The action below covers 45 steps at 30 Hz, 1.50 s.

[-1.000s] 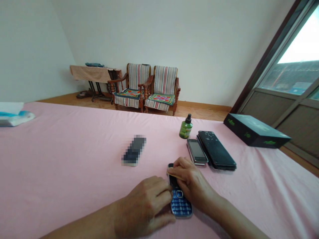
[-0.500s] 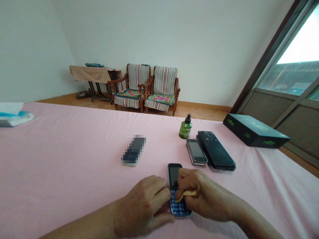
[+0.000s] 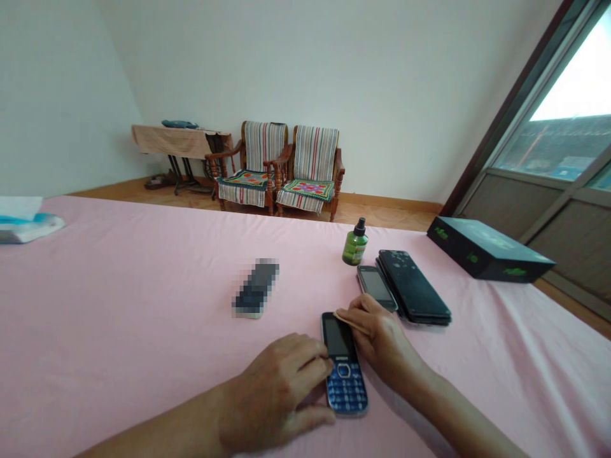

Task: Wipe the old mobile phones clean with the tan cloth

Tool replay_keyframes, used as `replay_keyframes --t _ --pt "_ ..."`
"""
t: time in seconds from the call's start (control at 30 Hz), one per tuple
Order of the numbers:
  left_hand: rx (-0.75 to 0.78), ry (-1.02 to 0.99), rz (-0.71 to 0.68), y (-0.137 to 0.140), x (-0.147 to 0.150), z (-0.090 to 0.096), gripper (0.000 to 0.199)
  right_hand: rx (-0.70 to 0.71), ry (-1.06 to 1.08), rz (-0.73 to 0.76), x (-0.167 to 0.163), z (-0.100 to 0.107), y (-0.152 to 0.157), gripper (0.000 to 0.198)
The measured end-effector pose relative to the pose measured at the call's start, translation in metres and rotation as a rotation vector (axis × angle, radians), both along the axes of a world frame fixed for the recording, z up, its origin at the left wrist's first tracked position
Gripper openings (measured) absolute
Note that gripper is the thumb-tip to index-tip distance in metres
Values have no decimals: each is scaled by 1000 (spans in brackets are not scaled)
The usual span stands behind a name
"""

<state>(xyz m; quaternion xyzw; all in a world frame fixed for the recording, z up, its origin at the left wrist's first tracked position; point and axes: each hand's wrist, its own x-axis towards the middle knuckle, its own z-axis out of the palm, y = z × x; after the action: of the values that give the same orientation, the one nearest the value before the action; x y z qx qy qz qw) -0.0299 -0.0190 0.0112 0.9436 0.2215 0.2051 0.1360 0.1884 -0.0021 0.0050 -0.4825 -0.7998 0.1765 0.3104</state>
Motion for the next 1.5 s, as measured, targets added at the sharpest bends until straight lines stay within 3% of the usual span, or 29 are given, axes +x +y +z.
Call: replay_keyframes --t 0.5,0.57,0.67,0.77,1.03,1.5 --pt "-18 14 1 -1 0 2 39 -360 95 256 17 30 -11 40" --pt "-6 -15 10 -1 0 1 40 -306 141 211 14 29 -8 40" --pt "10 -52 -7 0 0 -1 41 -96 186 49 4 20 -3 36" --pt "-6 -40 -13 1 1 -1 39 5 165 59 -11 8 -1 38" --pt "-7 28 47 -5 2 0 31 -18 -39 196 -39 6 -11 20" --pt "-5 48 37 -8 2 2 30 -2 -175 -27 -34 7 0 30"
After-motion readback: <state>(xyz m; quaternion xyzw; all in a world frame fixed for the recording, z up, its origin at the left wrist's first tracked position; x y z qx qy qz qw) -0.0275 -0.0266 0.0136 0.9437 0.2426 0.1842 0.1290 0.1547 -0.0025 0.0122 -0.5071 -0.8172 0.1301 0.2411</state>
